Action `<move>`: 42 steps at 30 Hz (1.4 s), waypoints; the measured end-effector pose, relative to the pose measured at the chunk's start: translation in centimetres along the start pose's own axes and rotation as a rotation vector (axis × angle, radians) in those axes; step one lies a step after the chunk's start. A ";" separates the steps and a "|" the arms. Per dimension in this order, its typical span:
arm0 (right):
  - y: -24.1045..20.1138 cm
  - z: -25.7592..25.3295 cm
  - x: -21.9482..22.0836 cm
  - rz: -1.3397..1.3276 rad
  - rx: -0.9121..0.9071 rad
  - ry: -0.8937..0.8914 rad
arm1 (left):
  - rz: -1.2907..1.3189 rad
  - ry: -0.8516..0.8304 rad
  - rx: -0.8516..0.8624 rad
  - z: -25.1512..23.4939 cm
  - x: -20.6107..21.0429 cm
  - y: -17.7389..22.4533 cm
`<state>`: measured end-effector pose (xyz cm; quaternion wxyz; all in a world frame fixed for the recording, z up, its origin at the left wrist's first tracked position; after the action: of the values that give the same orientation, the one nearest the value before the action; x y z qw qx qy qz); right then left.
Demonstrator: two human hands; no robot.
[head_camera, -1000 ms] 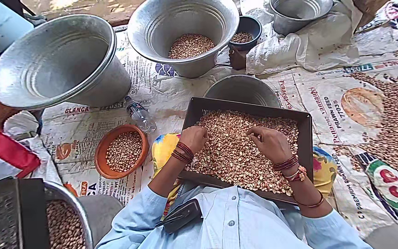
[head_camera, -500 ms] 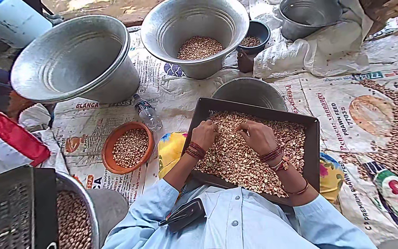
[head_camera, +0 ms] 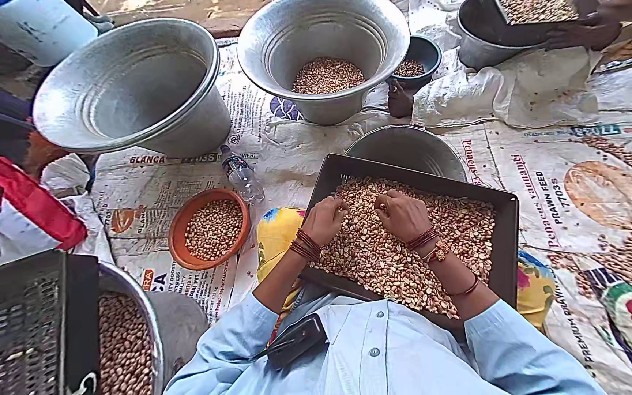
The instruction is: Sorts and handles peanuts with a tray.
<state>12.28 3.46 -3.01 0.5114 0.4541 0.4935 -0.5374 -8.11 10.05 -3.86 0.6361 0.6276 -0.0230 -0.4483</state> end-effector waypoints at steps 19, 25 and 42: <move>-4.5 -1.4 1.4 -0.025 -0.200 -0.032 | 1.029 -0.064 0.027 0.3 -3.2 -1.3; -4.9 -1.3 2.5 0.019 -0.189 -0.014 | 0.177 -0.051 -0.050 1.3 -1.2 -0.9; -3.8 -0.9 0.1 -0.083 -0.130 -0.113 | -0.292 -0.267 -0.076 0.2 0.0 2.2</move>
<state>8.47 4.33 -2.97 0.5442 0.3680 0.5159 -0.5498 -7.02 9.47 -2.02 0.5789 0.5346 0.0010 -0.6156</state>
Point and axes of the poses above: each hand's wrist, its own z-axis away from the middle knuckle, its own x-axis out of the palm, y = z × x, the point moved 1 cm from there along -z, towards the middle knuckle, and after that the axes turned 15 degrees about z, right-handed, at the moved point
